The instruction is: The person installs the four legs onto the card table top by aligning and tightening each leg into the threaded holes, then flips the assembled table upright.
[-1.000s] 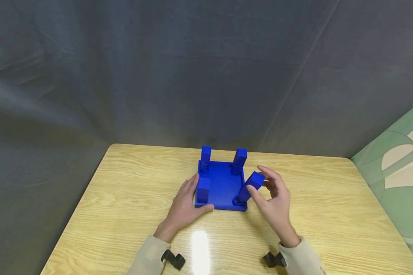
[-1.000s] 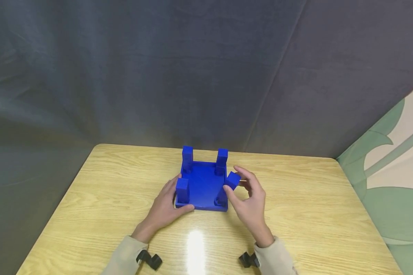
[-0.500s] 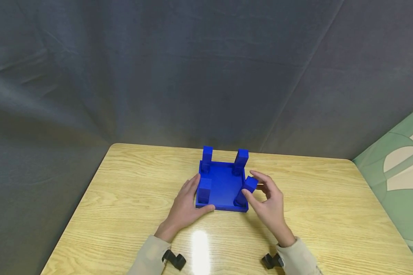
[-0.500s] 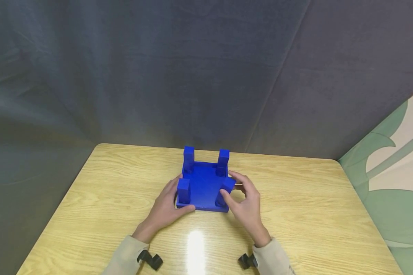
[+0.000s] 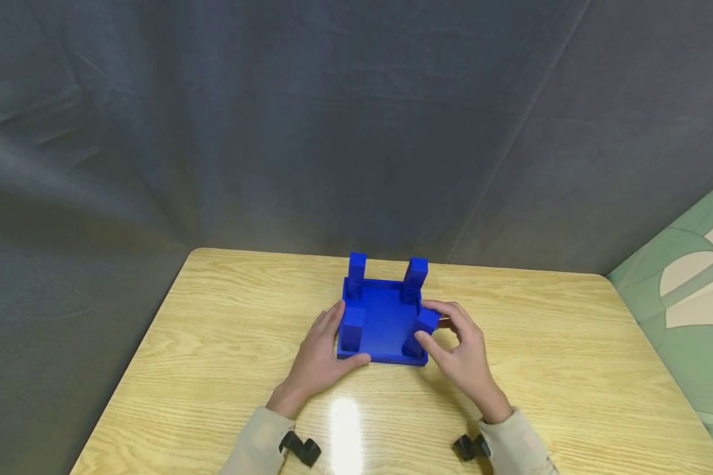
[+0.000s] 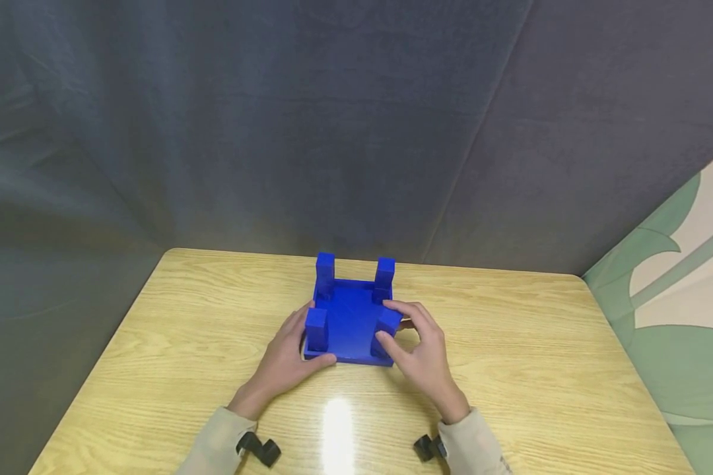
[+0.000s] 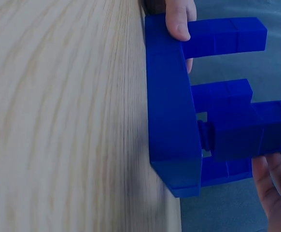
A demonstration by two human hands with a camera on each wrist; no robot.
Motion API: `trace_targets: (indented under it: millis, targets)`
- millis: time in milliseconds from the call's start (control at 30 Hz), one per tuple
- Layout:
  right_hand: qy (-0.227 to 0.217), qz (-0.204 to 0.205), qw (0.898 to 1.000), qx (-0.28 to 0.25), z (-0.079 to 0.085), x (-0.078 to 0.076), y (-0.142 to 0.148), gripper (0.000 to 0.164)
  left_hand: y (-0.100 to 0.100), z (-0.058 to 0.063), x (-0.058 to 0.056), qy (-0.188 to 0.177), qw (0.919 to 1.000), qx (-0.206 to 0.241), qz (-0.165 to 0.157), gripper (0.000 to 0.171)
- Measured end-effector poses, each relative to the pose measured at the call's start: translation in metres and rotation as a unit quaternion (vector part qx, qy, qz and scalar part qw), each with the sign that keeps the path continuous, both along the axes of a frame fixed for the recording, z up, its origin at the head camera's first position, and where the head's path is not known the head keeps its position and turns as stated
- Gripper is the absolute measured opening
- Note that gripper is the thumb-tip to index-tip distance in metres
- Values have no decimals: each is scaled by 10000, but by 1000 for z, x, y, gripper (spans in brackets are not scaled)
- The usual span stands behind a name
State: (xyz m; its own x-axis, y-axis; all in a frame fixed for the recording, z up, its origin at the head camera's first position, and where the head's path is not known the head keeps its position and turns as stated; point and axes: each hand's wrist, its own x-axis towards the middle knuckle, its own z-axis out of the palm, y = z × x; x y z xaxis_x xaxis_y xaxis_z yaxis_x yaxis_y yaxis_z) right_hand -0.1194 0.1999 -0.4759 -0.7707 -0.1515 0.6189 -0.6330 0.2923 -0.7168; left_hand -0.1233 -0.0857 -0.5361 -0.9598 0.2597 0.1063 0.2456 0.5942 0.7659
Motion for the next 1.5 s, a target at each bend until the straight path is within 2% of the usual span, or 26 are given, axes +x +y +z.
trace_targets:
  millis: [167,367,733,1000,1100,1333,1500]
  targets:
    - [-103,315,9994,27,-1,0,7,38,0,0,0,1,10000,19,-36,116]
    - [-278,249,9993,-69,0,-1,8,36,-1,0,0,26,10000,5,-55,117]
    - [-214,171,9981,-557,-3,-3,6,34,-1,-1,-1,27,10000,28,-26,116]
    - [-221,64,9981,-567,-3,-3,7,33,0,3,0,-36,9999,92,-28,117]
    - [-176,319,9978,-556,-3,-4,8,35,0,3,0,-21,10000,87,-35,116]
    - [-465,1482,9868,-460,-1,-3,11,53,-1,2,0,-50,9999,103,-32,117]
    - [-778,1559,9838,-419,-3,-1,13,48,0,2,0,-59,9999,106,-33,117]
